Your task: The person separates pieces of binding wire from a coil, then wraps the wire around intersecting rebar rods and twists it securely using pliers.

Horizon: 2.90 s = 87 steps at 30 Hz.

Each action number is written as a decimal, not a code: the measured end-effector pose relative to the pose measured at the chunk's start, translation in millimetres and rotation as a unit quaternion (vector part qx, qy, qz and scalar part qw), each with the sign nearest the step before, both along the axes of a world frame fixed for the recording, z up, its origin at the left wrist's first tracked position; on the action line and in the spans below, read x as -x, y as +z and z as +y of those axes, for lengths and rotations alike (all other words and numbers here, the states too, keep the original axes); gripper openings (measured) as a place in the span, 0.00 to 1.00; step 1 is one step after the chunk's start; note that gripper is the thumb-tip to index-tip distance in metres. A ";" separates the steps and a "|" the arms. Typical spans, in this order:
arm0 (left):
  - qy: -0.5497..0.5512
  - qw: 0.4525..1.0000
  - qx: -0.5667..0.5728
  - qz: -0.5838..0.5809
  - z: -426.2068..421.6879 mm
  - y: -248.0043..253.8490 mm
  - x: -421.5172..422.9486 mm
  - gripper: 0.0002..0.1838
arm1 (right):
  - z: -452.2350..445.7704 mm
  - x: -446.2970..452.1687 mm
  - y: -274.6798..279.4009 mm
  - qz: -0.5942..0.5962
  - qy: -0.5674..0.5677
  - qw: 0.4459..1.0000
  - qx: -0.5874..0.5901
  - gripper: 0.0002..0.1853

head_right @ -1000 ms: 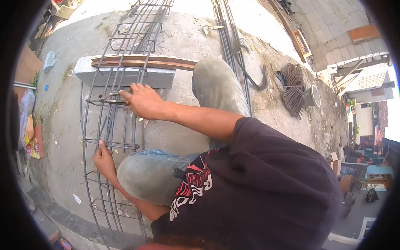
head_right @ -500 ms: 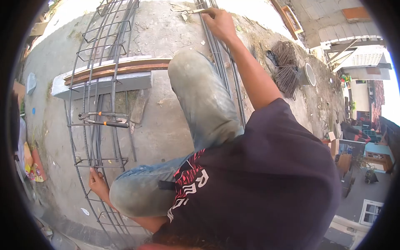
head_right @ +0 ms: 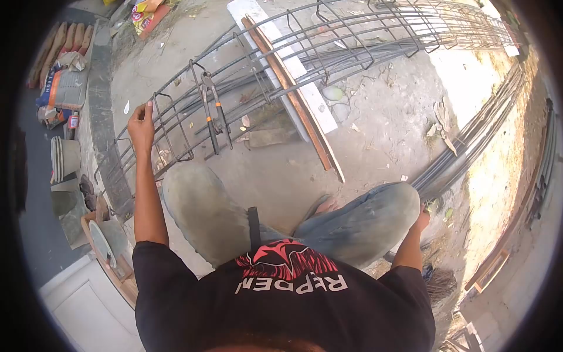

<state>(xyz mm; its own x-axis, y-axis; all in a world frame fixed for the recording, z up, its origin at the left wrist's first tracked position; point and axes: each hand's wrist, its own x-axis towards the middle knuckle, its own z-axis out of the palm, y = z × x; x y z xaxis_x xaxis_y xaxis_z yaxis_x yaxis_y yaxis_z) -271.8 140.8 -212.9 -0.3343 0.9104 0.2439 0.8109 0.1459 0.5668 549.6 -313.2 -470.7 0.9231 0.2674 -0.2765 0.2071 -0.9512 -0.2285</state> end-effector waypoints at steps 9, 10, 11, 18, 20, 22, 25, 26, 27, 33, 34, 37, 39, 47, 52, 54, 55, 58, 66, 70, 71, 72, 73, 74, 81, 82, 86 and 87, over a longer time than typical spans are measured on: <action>-0.310 0.936 0.142 0.088 71.6 5.6 -209.7 0.26 | 73.5 -41.7 0.1 0.011 0.149 0.976 0.161 0.26; -0.325 0.923 0.151 0.139 75.3 -4.5 -219.6 0.25 | 61.9 -43.1 -3.3 -0.049 0.188 0.968 0.156 0.26; -0.304 0.923 0.171 0.161 78.5 -1.9 -227.6 0.25 | 56.2 -41.0 -0.7 -0.110 0.223 0.957 0.151 0.26; -0.256 0.936 0.186 0.151 88.6 -6.4 -229.8 0.23 | 27.9 -58.4 5.4 0.018 0.071 0.997 0.030 0.19; -0.273 0.927 0.210 0.151 93.4 -2.9 -230.4 0.22 | 32.1 -41.7 12.3 -0.052 0.102 0.993 0.038 0.16; -0.276 0.928 0.192 0.161 96.1 -11.1 -227.5 0.22 | 30.2 -33.7 5.4 0.098 -0.026 0.977 -0.186 0.12; -0.278 0.936 0.174 0.129 90.7 -14.2 -227.9 0.20 | 37.9 -21.2 14.5 0.105 -0.102 0.964 -0.220 0.12; -0.276 0.936 0.180 0.123 86.4 -9.3 -230.5 0.20 | 40.9 -15.3 22.4 0.089 -0.099 0.964 -0.231 0.11; -0.275 0.937 0.181 0.115 86.8 -12.1 -228.7 0.20 | 39.5 -14.3 24.0 0.039 -0.085 0.971 -0.220 0.11; -0.275 0.946 0.145 0.088 87.4 -22.0 -220.6 0.19 | 50.0 11.8 37.6 0.023 -0.187 0.911 -0.367 0.09; -0.278 0.946 0.144 0.081 88.8 -23.8 -218.8 0.19 | 53.5 17.3 46.3 0.025 -0.186 0.913 -0.363 0.09; -0.285 0.945 0.152 0.046 87.8 -23.4 -219.5 0.18 | 47.9 20.6 64.8 0.003 -0.196 0.918 -0.346 0.09; -0.307 0.941 0.137 0.039 83.3 -23.1 -221.0 0.19 | 41.5 7.5 72.9 -0.035 -0.214 0.878 -0.427 0.09; -0.291 0.948 0.125 0.041 80.7 -19.8 -220.3 0.18 | 213.2 0.4 324.3 -0.336 0.021 0.749 -0.571 0.10; -0.367 0.910 -0.187 -0.042 7.6 64.6 -281.5 0.25 | 315.6 144.5 439.9 -0.197 0.417 0.795 -0.394 0.12; -0.453 0.813 -0.346 -0.119 -16.9 119.4 -320.1 0.29 | 333.7 235.7 468.4 -0.065 0.534 0.773 -0.337 0.09; -0.504 0.779 -0.356 -0.109 -24.8 147.5 -328.5 0.30 | 340.5 269.3 470.8 -0.032 0.586 0.715 -0.379 0.07; -0.557 0.743 -0.307 -0.211 -28.2 165.7 -347.1 0.32 | 345.5 313.8 477.6 0.079 0.625 0.639 -0.441 0.06; -0.311 0.880 -0.322 -0.162 29.4 171.4 -167.2 0.24 | 253.7 240.7 358.6 0.390 0.406 0.756 -0.334 0.19; -0.213 0.786 -0.570 0.113 71.6 166.5 -152.2 0.23 | 223.4 210.9 378.8 0.215 0.408 0.821 -0.337 0.16; -0.239 0.772 -0.579 0.108 63.3 166.8 -168.8 0.22 | 234.5 223.8 402.9 0.164 0.409 0.832 -0.336 0.15; -0.266 0.758 -0.587 0.103 54.8 166.8 -185.5 0.21 | 245.2 234.0 416.8 0.137 0.427 0.814 -0.369 0.15; -0.320 0.780 -0.537 0.021 23.0 172.0 -211.8 0.26 | 259.8 247.5 429.7 0.109 0.447 0.790 -0.405 0.14; -0.362 0.793 -0.486 -0.066 -9.0 177.3 -238.2 0.33 | 274.5 276.0 449.9 0.084 0.451 0.784 -0.418 0.17; -0.494 0.724 -0.158 -0.455 -20.7 219.5 -263.8 0.10 | 364.3 389.0 477.0 0.074 0.393 0.650 -0.646 0.17; -0.493 0.619 -0.121 -0.599 -16.2 229.5 -257.7 0.11 | 376.5 409.3 473.4 0.089 0.401 0.646 -0.643 0.18; -0.479 0.431 -0.062 -0.762 -2.4 272.7 -226.3 0.18 | 392.9 477.2 393.3 0.237 0.498 0.612 -0.567 0.18; -0.483 0.430 -0.077 -0.759 0.7 276.3 -211.5 0.18 | 389.1 494.9 384.6 0.273 0.514 0.599 -0.549 0.17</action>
